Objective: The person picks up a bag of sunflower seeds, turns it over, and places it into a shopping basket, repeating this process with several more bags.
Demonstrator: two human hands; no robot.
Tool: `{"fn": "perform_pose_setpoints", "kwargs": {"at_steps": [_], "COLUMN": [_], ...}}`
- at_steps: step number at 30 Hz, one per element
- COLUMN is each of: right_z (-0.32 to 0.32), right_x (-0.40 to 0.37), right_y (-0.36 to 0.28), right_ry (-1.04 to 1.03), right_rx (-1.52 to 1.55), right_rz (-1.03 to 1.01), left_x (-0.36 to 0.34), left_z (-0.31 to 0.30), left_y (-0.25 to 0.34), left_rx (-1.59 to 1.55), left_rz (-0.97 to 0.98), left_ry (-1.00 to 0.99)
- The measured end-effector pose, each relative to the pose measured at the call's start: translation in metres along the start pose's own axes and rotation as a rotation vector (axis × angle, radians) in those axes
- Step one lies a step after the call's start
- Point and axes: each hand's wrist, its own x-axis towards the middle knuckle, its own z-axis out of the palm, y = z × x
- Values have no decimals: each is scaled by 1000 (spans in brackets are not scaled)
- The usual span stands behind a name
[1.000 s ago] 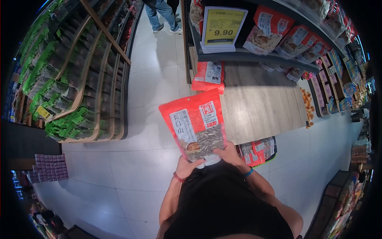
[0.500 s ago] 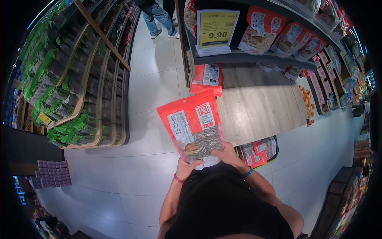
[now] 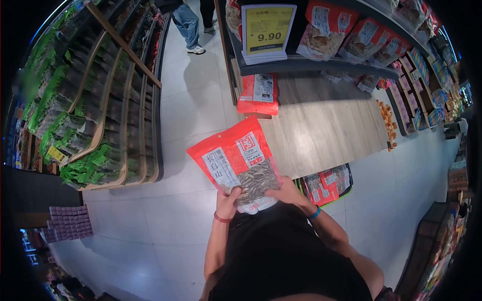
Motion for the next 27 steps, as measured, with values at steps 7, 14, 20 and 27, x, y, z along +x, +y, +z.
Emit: {"fn": "perform_pose_setpoints", "kwargs": {"at_steps": [7,14,20,27], "right_z": [-7,-20,-32,-20], "right_x": [0,-6,-34,-108], "right_y": [-19,-29,1,33], "right_ry": [38,64,121,387], "right_rx": [27,45,222,518], "right_rz": [59,81,173,83], "left_x": [11,13,17,9], "left_z": [13,31,31,58], "left_y": [8,1,-21,-52], "left_rx": [62,150,176,81], "left_rz": [-54,-18,-107,-312], "left_ry": [-79,-61,-47,-108]}}
